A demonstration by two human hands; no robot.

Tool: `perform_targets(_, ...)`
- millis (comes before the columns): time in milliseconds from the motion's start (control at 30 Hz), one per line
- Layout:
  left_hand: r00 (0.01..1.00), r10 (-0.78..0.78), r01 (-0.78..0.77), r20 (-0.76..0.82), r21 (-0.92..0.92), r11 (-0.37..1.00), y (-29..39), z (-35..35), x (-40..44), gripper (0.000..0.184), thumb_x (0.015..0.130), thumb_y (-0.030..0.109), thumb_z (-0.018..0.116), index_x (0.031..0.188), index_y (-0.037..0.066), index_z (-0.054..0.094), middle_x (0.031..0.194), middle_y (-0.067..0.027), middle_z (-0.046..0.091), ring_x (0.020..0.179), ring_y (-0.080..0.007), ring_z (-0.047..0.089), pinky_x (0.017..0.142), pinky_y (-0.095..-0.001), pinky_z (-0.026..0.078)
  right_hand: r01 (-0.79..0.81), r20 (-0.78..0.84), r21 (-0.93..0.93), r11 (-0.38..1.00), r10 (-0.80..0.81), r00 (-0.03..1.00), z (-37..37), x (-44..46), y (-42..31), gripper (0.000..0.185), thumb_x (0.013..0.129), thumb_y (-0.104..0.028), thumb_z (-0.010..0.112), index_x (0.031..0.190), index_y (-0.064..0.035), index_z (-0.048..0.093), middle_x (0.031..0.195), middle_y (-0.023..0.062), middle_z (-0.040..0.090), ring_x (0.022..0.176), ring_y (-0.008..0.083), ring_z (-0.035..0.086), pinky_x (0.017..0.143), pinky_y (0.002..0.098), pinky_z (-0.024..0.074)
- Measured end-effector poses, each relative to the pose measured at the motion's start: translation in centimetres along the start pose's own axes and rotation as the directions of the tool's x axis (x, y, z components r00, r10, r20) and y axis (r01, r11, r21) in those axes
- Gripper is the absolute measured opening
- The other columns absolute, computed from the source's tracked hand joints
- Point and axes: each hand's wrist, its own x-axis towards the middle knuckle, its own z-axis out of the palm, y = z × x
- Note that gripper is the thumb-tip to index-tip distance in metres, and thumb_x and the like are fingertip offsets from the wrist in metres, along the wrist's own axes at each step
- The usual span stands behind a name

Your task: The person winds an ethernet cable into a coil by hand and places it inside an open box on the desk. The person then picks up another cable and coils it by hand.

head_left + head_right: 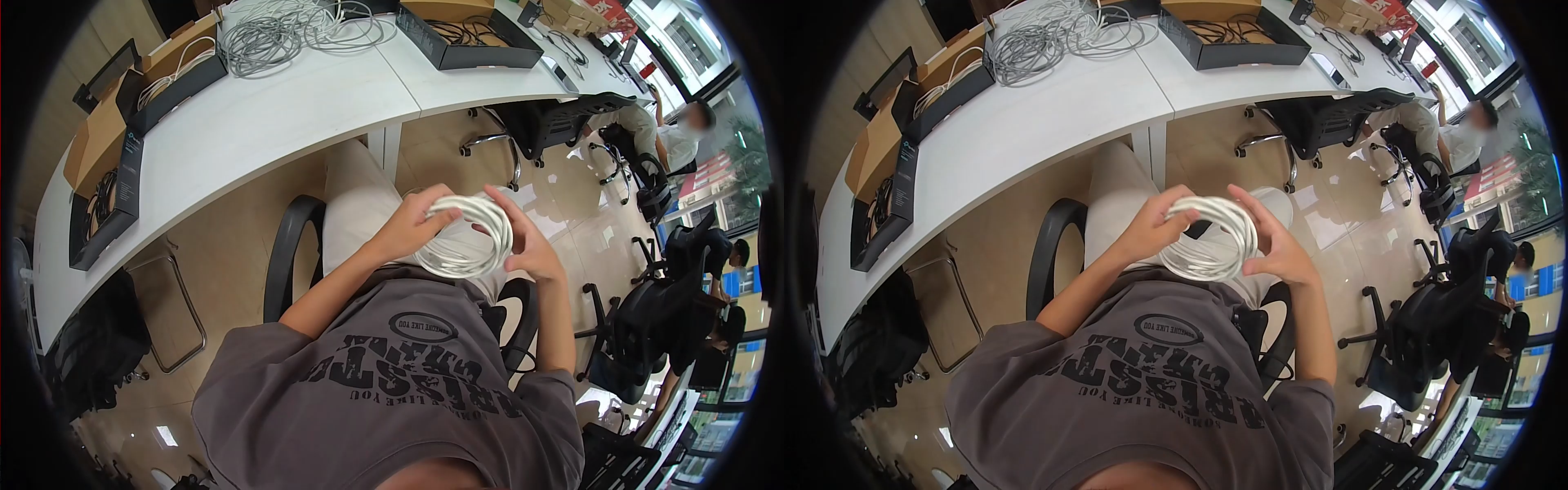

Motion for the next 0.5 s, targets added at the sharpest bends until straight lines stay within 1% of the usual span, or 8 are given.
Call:
perform_targets(33,0.990,0.129,-0.137,0.064,0.144,0.980,0.3,0.2,0.1,0.023,0.095,0.023,0.062,0.104,0.003,0.058,0.072,-0.0080,0.063,0.053,-0.0154,0.056,0.050,-0.0295,0.042,-0.042,0.026,0.013,0.999,0.041,0.999,-0.2,-0.2,-0.8,0.111,0.061,-0.043,0.091,0.146,0.0007,0.033,0.136,0.0120,0.052,0.126,0.0229,0.051,0.107,0.0364,0.0375)
perform_targets(67,0.982,0.068,-0.092,0.177,0.131,0.987,0.9,0.3,-0.2,0.025,0.091,0.022,0.064,0.107,0.003,0.059,0.079,-0.0130,0.068,0.061,-0.0268,0.065,0.056,-0.0371,0.047,-0.132,0.116,-0.010,0.991,0.132,0.984,-0.5,-0.2,-1.3,0.103,0.067,-0.045,0.087,0.144,0.0008,0.036,0.127,0.0115,0.059,0.120,0.0213,0.055,0.105,0.0339,0.0393)
perform_targets(167,0.891,0.032,-0.269,0.452,0.472,0.840,2.9,0.8,-0.5,0.029,0.088,0.027,0.066,0.104,0.004,0.059,0.074,-0.0100,0.067,0.065,-0.0265,0.066,0.058,-0.0397,0.048,-0.401,0.379,0.044,0.915,0.356,0.854,-1.9,0.2,1.1,0.085,0.077,-0.041,0.081,0.139,0.0014,0.041,0.118,0.0110,0.064,0.110,0.0194,0.061,0.101,0.0313,0.0415)
perform_targets(200,0.862,0.008,-0.318,0.507,0.527,0.788,3.3,1.3,-0.6,0.032,0.085,0.029,0.068,0.104,0.005,0.059,0.074,-0.0099,0.066,0.065,-0.0310,0.065,0.057,-0.0408,0.049,-0.414,0.385,0.015,0.910,0.377,0.843,-1.3,0.2,1.3,0.065,0.085,-0.034,0.075,0.131,0.0024,0.047,0.107,0.0121,0.068,0.101,0.0177,0.065,0.096,0.0288,0.0455)
perform_targets(300,0.811,0.063,-0.460,0.582,0.567,0.684,3.6,1.6,-1.0,0.030,0.084,0.027,0.068,0.104,0.006,0.059,0.073,-0.0090,0.066,0.064,-0.0294,0.065,0.056,-0.0399,0.050,-0.357,0.493,-0.142,0.923,0.379,0.783,0.0,0.2,1.7,0.052,0.088,-0.030,0.072,0.122,0.0037,0.052,0.098,0.0132,0.070,0.096,0.0187,0.067,0.087,0.0277,0.0503)
perform_targets(333,0.798,0.105,-0.498,0.593,0.552,0.669,3.3,1.5,-1.1,0.029,0.082,0.025,0.068,0.103,0.006,0.059,0.071,-0.0083,0.065,0.064,-0.0287,0.065,0.056,-0.0388,0.050,-0.392,0.516,-0.045,0.919,0.357,0.778,0.2,-0.3,2.4,0.042,0.089,-0.027,0.071,0.115,0.0034,0.056,0.091,0.0127,0.070,0.083,0.0160,0.067,0.073,0.0244,0.0508)
perform_targets(433,0.812,0.090,-0.438,0.577,0.499,0.748,3.1,1.2,-1.0,0.030,0.080,0.024,0.070,0.101,0.005,0.058,0.079,-0.0081,0.065,0.071,-0.0275,0.065,0.060,-0.0379,0.051,-0.503,0.435,-0.020,0.864,0.461,0.774,0.9,-0.9,1.8,0.034,0.089,-0.024,0.070,0.109,0.0023,0.060,0.084,0.0083,0.068,0.069,0.0122,0.065,0.058,0.0229,0.0466)
perform_targets(500,0.821,0.102,-0.417,0.562,0.467,0.780,3.8,0.9,-0.8,0.029,0.080,0.023,0.070,0.099,0.005,0.057,0.088,-0.0086,0.064,0.077,-0.0274,0.065,0.063,-0.0377,0.051,-0.531,0.344,0.039,0.846,0.488,0.802,1.8,-1.6,0.8,0.027,0.089,-0.023,0.070,0.101,0.0002,0.061,0.071,0.0007,0.059,0.057,0.0081,0.057,0.048,0.0222,0.0406)
